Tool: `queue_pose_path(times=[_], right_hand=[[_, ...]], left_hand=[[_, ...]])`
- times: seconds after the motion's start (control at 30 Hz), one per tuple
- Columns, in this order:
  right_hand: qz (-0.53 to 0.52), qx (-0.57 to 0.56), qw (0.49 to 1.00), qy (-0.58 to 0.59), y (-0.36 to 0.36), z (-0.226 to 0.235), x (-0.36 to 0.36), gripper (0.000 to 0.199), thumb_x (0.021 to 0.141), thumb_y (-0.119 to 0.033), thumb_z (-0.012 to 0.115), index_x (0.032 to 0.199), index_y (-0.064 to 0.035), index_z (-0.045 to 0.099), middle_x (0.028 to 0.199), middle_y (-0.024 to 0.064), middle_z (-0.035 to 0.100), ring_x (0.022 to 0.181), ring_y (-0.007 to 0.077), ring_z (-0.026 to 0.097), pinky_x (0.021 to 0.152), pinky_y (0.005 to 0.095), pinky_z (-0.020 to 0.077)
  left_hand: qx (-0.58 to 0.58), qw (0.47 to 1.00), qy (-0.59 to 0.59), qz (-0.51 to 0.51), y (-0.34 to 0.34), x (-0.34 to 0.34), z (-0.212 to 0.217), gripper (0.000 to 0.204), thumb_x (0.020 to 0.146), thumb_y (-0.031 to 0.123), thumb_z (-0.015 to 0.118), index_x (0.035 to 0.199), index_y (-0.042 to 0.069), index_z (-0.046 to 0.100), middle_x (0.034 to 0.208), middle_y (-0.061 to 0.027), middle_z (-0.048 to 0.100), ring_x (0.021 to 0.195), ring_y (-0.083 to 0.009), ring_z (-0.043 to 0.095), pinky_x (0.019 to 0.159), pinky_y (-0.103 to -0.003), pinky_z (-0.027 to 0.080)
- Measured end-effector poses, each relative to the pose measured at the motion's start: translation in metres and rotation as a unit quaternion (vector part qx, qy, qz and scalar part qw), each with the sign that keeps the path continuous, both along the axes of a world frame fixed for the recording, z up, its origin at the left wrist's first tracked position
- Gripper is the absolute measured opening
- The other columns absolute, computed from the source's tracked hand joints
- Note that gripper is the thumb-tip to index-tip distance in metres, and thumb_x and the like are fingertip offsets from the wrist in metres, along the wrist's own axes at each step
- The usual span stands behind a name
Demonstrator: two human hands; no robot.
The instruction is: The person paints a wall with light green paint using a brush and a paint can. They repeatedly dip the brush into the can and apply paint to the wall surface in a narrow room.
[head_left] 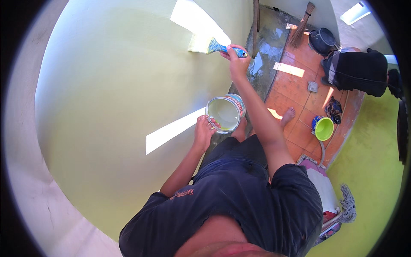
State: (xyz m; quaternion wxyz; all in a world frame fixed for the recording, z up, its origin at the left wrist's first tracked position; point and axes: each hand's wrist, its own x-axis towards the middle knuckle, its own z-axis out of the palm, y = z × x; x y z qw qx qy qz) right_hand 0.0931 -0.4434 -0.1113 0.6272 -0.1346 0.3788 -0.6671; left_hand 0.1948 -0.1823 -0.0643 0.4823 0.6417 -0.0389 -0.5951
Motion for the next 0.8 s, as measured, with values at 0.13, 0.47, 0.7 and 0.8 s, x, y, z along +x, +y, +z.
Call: queue_pose_path(times=[0.13, 0.47, 0.7, 0.8], right_hand=[[0.023, 0.061, 0.996, 0.054, 0.0, -0.127, -0.004, 0.009, 0.088, -0.001, 0.067, 0.093, 0.0065, 0.065, 0.092, 0.0151, 0.067, 0.079, 0.0239, 0.071, 0.07, 0.033, 0.0639], [0.083, -0.041, 0.991, 0.096, -0.019, -0.094, -0.005, 0.011, 0.087, -0.002, 0.07, 0.094, 0.0065, 0.067, 0.093, 0.0128, 0.067, 0.082, 0.0219, 0.07, 0.073, 0.0333, 0.0635], [0.086, -0.085, 0.992, -0.032, -0.025, -0.07, -0.028, 0.01, 0.089, -0.001, 0.067, 0.095, 0.0061, 0.066, 0.095, 0.0146, 0.067, 0.085, 0.0259, 0.071, 0.078, 0.0376, 0.0634], [0.091, 0.018, 0.996, -0.015, -0.023, -0.133, -0.014, 0.01, 0.089, -0.001, 0.067, 0.096, 0.0063, 0.066, 0.095, 0.0146, 0.067, 0.085, 0.0254, 0.071, 0.076, 0.0366, 0.0637]], left_hand=[[0.004, 1.0, 0.012, 0.013, 0.006, 0.006, -0.019, 0.024, 0.101, 0.032, 0.043, 0.111, 0.01, 0.041, 0.097, -0.0119, 0.055, 0.091, -0.0261, 0.059, 0.089, -0.047, 0.052], [0.022, 1.0, 0.01, 0.015, 0.013, 0.005, -0.032, 0.024, 0.1, 0.035, 0.046, 0.108, 0.012, 0.045, 0.096, -0.0112, 0.055, 0.094, -0.028, 0.058, 0.096, -0.051, 0.049], [0.041, 0.999, -0.006, 0.014, 0.02, 0.003, -0.033, 0.021, 0.102, 0.031, 0.043, 0.109, 0.012, 0.044, 0.097, -0.011, 0.055, 0.092, -0.0273, 0.059, 0.093, -0.049, 0.051], [0.045, 0.999, 0.004, 0.019, 0.024, 0.003, -0.037, 0.016, 0.104, 0.026, 0.038, 0.109, 0.011, 0.041, 0.097, -0.0104, 0.055, 0.092, -0.025, 0.059, 0.091, -0.046, 0.051]])
